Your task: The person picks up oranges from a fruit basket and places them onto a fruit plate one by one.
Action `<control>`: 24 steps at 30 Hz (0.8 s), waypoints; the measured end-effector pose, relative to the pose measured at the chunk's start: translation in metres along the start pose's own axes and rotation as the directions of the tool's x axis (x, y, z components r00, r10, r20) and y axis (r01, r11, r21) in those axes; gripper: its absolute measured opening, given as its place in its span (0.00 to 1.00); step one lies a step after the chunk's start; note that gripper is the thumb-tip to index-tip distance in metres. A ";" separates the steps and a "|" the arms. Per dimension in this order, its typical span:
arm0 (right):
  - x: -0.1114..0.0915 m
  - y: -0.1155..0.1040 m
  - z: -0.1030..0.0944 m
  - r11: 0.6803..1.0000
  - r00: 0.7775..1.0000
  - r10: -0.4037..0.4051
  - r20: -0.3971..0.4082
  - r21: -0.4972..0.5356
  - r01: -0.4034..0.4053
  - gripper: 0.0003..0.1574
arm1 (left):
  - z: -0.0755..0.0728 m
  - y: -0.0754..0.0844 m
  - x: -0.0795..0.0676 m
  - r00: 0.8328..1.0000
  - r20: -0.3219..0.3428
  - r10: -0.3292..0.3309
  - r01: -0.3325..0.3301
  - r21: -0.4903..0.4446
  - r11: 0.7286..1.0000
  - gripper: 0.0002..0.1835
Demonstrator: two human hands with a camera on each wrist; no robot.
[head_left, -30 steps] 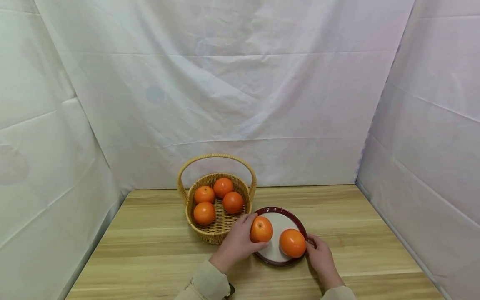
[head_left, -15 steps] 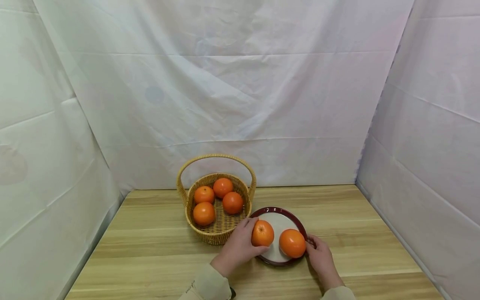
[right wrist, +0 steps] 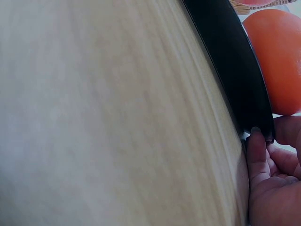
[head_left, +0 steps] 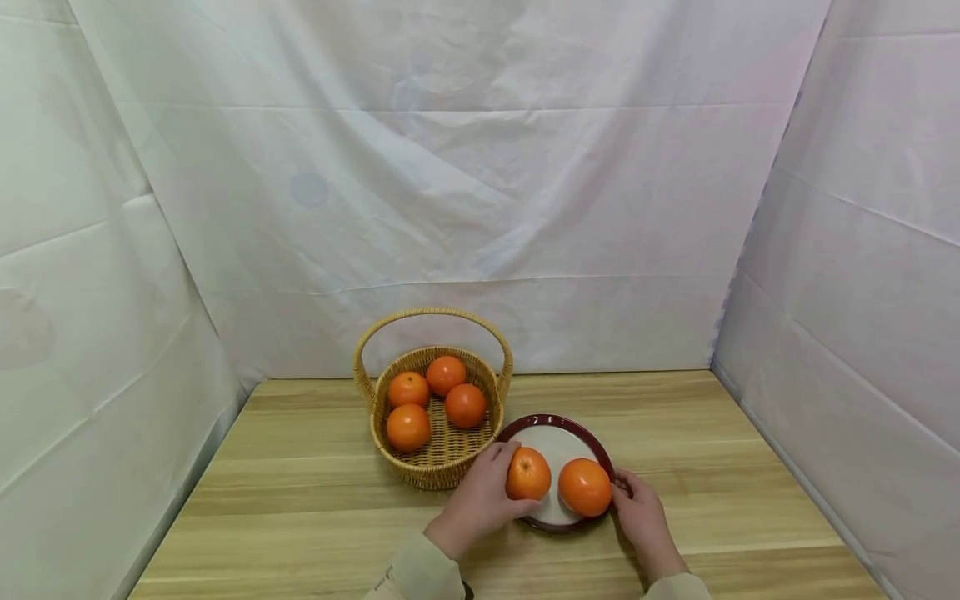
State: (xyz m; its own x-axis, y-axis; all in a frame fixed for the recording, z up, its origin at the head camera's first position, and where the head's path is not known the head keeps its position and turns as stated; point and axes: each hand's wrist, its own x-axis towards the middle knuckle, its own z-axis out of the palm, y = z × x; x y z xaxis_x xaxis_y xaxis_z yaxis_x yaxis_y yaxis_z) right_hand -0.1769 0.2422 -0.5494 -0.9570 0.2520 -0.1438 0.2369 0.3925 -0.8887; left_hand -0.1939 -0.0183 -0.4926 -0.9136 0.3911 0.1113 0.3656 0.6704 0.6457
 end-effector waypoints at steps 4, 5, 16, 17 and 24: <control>0.000 0.001 0.000 1.000 1.000 0.003 -0.006 -0.008 -0.003 0.26 | 0.003 -0.001 -0.001 1.000 0.015 -0.009 0.009 -0.003 1.000 0.47; 0.000 0.002 0.000 1.000 1.000 0.003 -0.007 -0.010 -0.003 0.26 | 0.004 -0.001 -0.001 1.000 0.020 -0.011 0.011 -0.005 1.000 0.47; 0.001 0.004 0.000 1.000 1.000 0.010 -0.008 -0.008 -0.010 0.26 | 0.013 -0.004 -0.003 0.999 0.034 -0.014 0.014 -0.020 1.000 0.47; 0.001 0.004 0.000 1.000 1.000 0.010 -0.008 -0.009 -0.010 0.26 | 0.013 -0.004 -0.003 0.999 0.038 -0.014 0.015 -0.022 1.000 0.47; 0.000 0.002 0.000 1.000 1.000 0.013 -0.006 -0.010 -0.013 0.27 | 0.018 -0.004 -0.005 0.999 0.050 0.004 -0.003 -0.016 1.000 0.47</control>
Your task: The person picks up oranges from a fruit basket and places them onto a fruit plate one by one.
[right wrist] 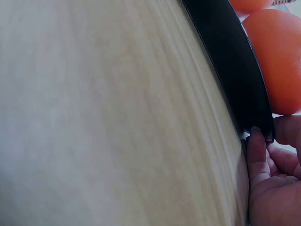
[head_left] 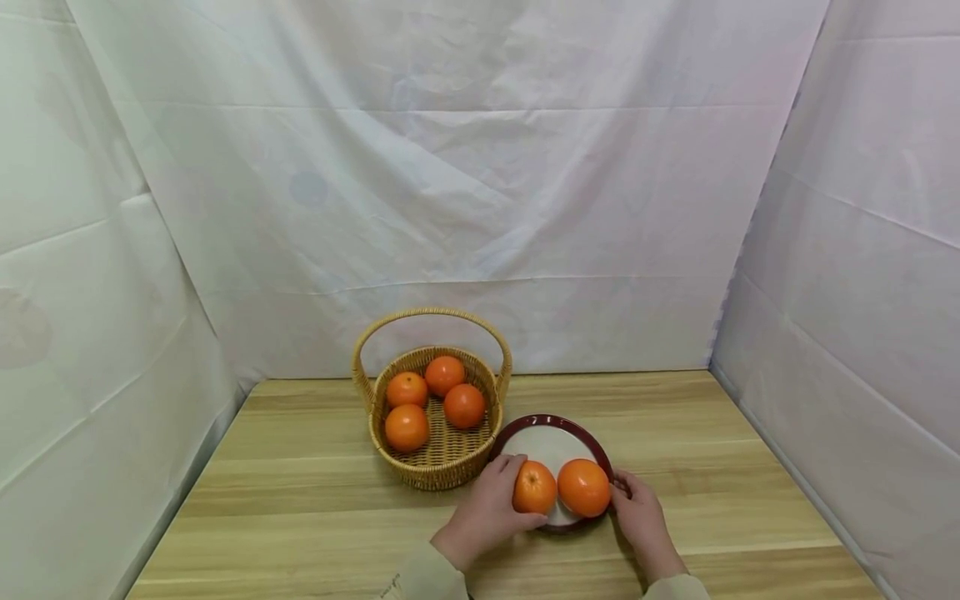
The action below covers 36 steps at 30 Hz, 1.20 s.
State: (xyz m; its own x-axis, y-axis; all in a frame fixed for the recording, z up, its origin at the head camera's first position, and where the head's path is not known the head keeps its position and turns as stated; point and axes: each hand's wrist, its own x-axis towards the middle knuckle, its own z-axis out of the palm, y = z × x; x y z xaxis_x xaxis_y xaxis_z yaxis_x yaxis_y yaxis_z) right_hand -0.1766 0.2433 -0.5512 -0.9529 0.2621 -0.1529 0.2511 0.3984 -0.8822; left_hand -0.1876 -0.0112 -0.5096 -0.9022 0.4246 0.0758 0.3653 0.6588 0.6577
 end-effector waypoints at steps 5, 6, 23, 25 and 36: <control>0.000 0.000 0.000 1.000 1.000 -0.001 0.000 -0.002 0.001 0.27 | 0.003 0.001 -0.001 1.000 -0.001 0.008 -0.008 -0.005 1.000 0.47; 0.000 0.000 0.000 1.000 1.000 -0.002 -0.001 -0.005 0.002 0.27 | 0.003 0.001 -0.001 1.000 -0.001 0.007 -0.007 -0.004 1.000 0.47; 0.001 0.000 0.000 1.000 1.000 -0.016 0.000 -0.003 0.016 0.25 | 0.004 0.005 -0.001 1.000 0.003 -0.010 0.010 -0.005 1.000 0.47; 0.001 0.000 0.000 1.000 1.000 -0.011 0.003 -0.007 0.011 0.26 | 0.004 0.005 -0.001 1.000 0.004 -0.012 0.012 -0.003 1.000 0.47; -0.001 -0.001 -0.001 1.000 1.000 -0.007 0.007 -0.002 0.007 0.27 | 0.006 0.006 0.000 1.000 0.003 -0.009 0.009 0.005 1.000 0.47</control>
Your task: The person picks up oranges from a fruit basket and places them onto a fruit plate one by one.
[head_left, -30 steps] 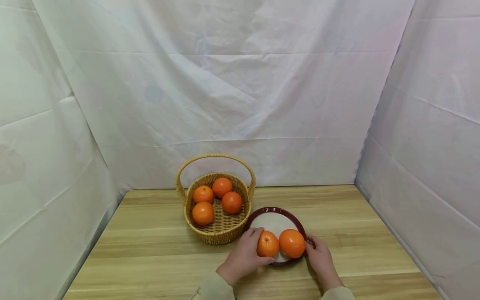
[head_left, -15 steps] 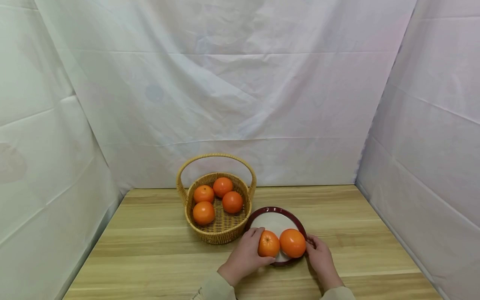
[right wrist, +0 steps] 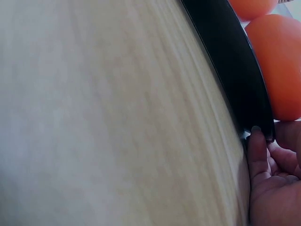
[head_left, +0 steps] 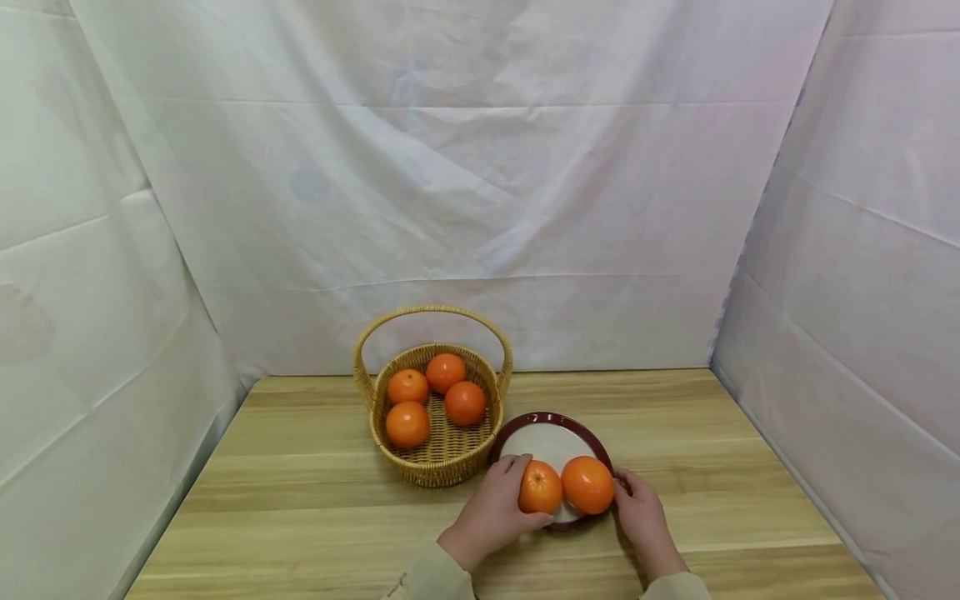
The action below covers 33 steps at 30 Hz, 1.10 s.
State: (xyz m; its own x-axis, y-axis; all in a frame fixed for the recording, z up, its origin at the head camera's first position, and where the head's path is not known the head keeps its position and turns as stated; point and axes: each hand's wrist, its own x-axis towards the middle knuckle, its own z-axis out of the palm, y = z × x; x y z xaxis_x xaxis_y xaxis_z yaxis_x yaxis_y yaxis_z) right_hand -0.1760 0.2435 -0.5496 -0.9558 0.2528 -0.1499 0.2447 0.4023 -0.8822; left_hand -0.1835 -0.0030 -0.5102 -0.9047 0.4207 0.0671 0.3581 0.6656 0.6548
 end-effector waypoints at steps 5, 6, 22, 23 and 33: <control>0.000 -0.001 -0.001 1.000 1.000 0.002 0.004 -0.005 -0.002 0.28 | 0.001 0.001 0.001 1.000 -0.002 0.005 -0.005 0.003 1.000 0.47; 0.001 -0.001 -0.001 1.000 1.000 0.002 0.003 -0.007 -0.002 0.29 | 0.001 0.001 0.001 1.000 -0.002 0.006 -0.006 0.006 1.000 0.47; 0.001 0.001 -0.001 1.000 1.000 0.003 -0.001 0.010 -0.003 0.29 | 0.003 0.004 0.001 1.000 0.003 0.009 -0.009 -0.003 1.000 0.47; 0.001 0.001 -0.001 1.000 1.000 -0.001 0.000 0.007 0.001 0.29 | 0.004 0.004 0.001 1.000 0.004 0.010 -0.010 -0.006 1.000 0.47; 0.001 0.004 -0.002 1.000 1.000 -0.014 0.000 0.014 0.014 0.26 | 0.009 0.006 0.003 1.000 0.018 0.007 -0.007 -0.013 1.000 0.47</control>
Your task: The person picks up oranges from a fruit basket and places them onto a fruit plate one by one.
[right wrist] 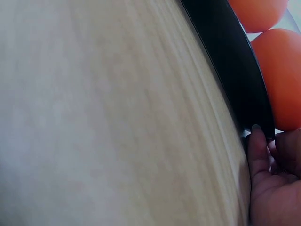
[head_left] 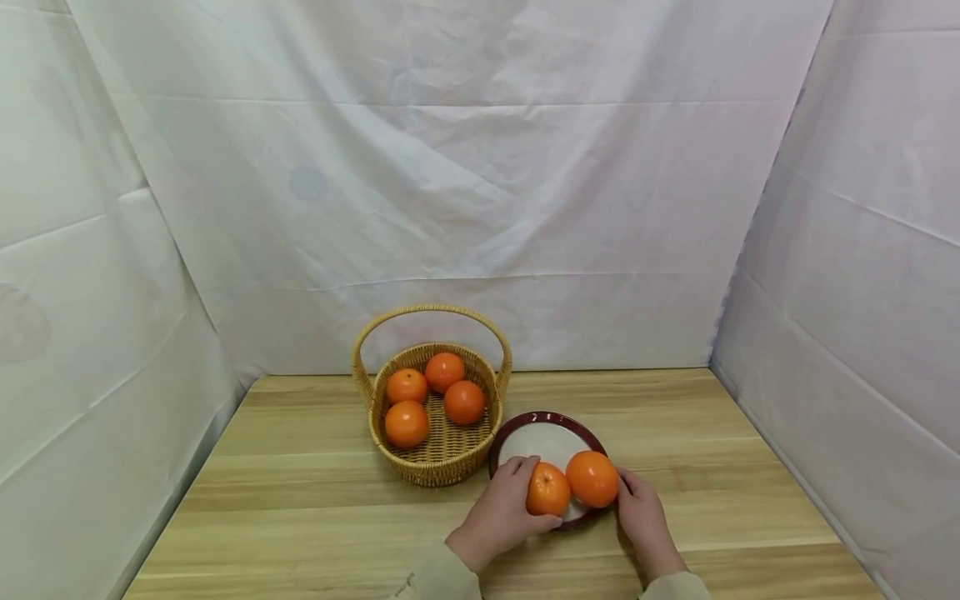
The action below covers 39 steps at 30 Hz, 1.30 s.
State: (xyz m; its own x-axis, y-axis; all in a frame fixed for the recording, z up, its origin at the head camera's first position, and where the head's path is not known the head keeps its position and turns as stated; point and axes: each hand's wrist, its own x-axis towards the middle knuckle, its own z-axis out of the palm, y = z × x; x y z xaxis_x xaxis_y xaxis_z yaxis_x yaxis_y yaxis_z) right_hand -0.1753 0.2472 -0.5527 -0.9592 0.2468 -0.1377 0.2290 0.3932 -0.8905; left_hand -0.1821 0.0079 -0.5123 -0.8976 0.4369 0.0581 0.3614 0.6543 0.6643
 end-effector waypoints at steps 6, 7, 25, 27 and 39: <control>0.000 -0.001 0.000 1.000 1.000 -0.002 -0.001 0.004 0.002 0.26 | -0.001 0.004 -0.001 1.000 0.000 -0.004 0.004 0.007 1.000 0.47; 0.000 -0.001 0.000 1.000 1.000 0.001 0.000 0.002 -0.001 0.26 | -0.001 0.005 -0.001 1.000 -0.001 -0.004 0.004 0.008 1.000 0.47; 0.000 0.000 0.000 1.000 1.000 0.001 -0.009 -0.023 -0.001 0.26 | 0.004 0.015 0.004 1.000 0.013 -0.003 0.003 0.000 1.000 0.47; 0.000 -0.001 0.000 1.000 1.000 -0.005 -0.010 -0.029 0.005 0.26 | 0.004 0.015 0.005 1.000 0.013 -0.001 0.001 0.004 1.000 0.47; 0.000 -0.001 0.000 1.000 1.000 0.026 0.014 -0.007 -0.026 0.28 | 0.012 0.020 0.012 0.999 0.039 0.013 -0.014 0.010 1.000 0.48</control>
State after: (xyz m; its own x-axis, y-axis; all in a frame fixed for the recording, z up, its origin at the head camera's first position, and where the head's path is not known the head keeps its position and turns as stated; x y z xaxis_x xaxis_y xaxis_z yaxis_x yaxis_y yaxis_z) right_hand -0.1754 0.2466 -0.5523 -0.9551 0.2449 -0.1666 0.2548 0.3931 -0.8835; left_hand -0.1830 0.0339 -0.5069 -0.8821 0.4695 0.0375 0.3762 0.6546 0.6557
